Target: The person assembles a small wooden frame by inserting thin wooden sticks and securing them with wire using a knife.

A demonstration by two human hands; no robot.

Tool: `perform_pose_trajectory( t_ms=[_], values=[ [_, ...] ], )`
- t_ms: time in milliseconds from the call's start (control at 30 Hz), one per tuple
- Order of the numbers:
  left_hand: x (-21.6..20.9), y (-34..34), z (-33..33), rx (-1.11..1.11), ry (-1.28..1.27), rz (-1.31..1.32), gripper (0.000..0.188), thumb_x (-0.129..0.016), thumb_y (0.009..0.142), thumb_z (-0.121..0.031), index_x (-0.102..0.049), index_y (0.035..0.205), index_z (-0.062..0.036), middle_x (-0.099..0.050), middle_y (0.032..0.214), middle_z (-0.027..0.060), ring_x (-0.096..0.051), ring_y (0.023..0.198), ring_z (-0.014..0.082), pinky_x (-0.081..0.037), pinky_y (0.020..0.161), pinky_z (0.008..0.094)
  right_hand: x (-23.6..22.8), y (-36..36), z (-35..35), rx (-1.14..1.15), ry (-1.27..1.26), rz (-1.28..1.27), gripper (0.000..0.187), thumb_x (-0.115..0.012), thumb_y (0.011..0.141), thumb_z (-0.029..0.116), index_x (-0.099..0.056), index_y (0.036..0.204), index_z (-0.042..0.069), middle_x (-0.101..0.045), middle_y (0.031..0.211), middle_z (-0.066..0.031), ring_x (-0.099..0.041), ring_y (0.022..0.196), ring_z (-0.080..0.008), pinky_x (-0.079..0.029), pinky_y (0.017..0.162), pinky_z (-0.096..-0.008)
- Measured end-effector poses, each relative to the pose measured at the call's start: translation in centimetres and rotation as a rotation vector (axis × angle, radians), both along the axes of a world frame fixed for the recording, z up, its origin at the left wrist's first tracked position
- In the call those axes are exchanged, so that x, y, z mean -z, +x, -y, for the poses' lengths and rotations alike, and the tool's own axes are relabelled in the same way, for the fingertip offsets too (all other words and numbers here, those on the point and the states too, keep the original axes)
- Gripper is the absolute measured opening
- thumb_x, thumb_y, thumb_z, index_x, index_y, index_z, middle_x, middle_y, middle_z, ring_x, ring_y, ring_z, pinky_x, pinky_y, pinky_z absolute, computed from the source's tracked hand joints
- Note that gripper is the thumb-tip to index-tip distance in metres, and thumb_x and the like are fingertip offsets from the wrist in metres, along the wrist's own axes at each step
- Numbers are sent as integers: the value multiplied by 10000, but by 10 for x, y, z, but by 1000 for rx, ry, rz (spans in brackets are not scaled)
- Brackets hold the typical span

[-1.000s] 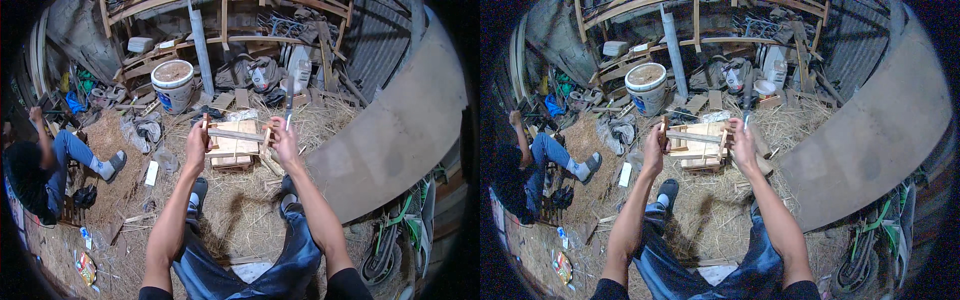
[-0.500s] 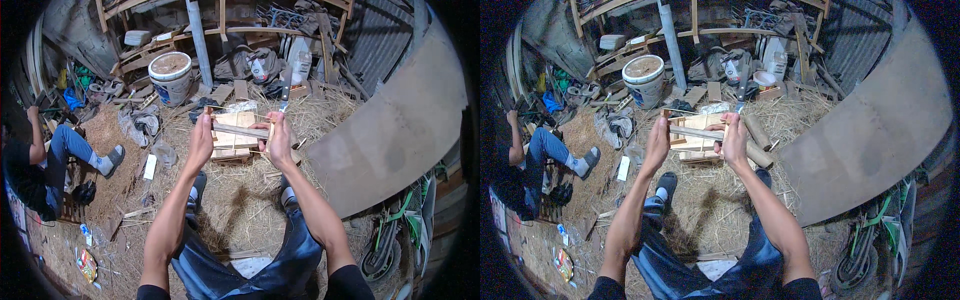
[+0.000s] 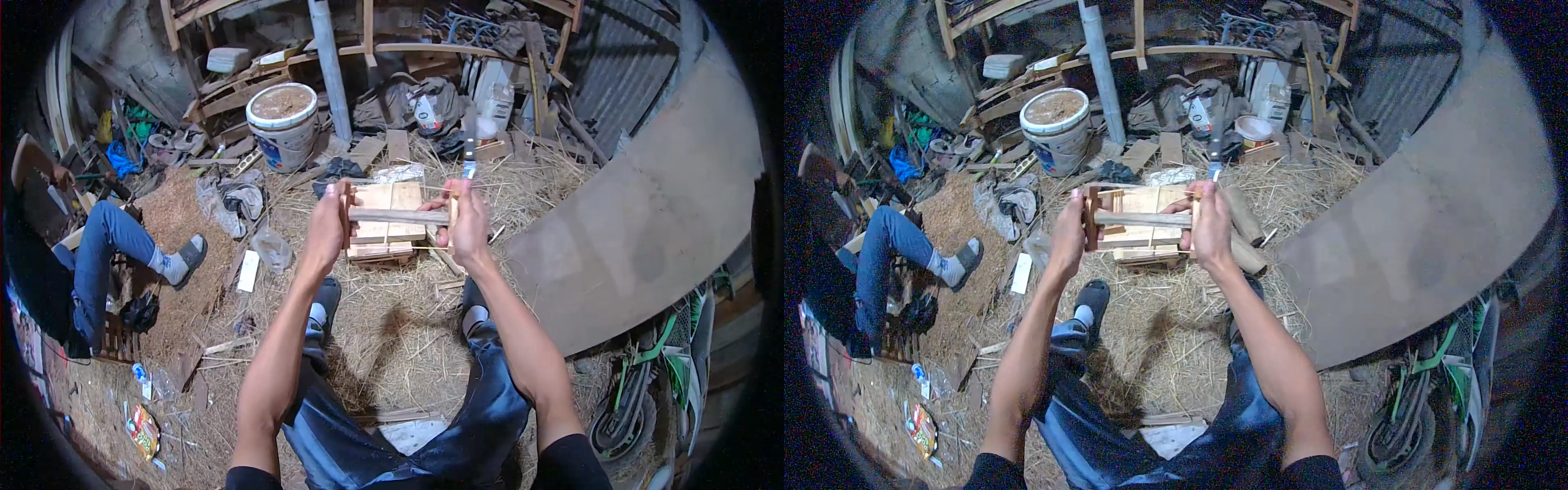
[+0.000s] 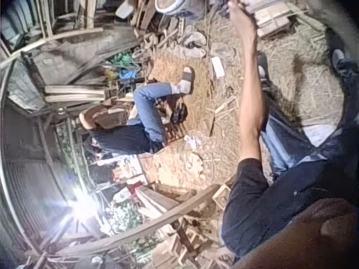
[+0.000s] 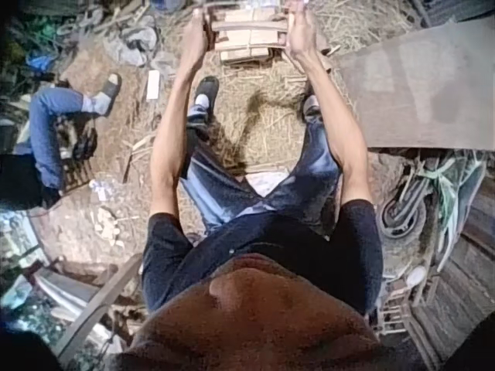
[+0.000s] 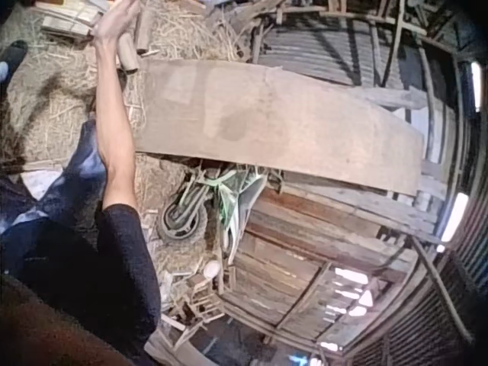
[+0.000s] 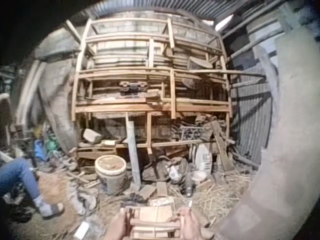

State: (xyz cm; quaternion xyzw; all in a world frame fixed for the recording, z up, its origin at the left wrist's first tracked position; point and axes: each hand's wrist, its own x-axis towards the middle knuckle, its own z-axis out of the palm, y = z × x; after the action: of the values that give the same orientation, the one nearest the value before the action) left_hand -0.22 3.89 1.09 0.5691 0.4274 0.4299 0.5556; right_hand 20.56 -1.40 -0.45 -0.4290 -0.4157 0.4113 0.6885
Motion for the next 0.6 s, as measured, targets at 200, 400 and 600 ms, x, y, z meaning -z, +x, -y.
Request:
perform_pose_trajectory(
  t_ms=[200, 400, 600],
  values=[
    [6, 26, 34, 84, 764, -343, 250, -615, 829, -155, -533, 1004, 4, -575, 946, 164, -547, 861, 306, -417, 812, 393, 7, 0, -5, 103, -96, 172, 454, -219, 992, 406, -473, 1003, 29, -610, 662, -105, -476, 387, -95, -346, 308, -206],
    [35, 48, 46, 352, 714, -366, 209, -558, 898, -163, -497, 995, 11, -586, 782, 165, -572, 705, 262, -437, 647, 358, 1, -15, -5, 25, -187, 311, 480, -234, 993, 349, -546, 992, -15, -640, 784, -123, -584, 565, -187, -472, 535, -314],
    [32, 39, 22, 408, 439, -230, 241, -450, 965, -240, -519, 970, -9, -472, 684, 17, -421, 628, 103, -379, 571, 274, 8, 20, -1, 175, -223, 589, 343, -316, 986, 289, -567, 1019, 57, -568, 731, -50, -506, 554, -142, -438, 541, -293]
  ],
)
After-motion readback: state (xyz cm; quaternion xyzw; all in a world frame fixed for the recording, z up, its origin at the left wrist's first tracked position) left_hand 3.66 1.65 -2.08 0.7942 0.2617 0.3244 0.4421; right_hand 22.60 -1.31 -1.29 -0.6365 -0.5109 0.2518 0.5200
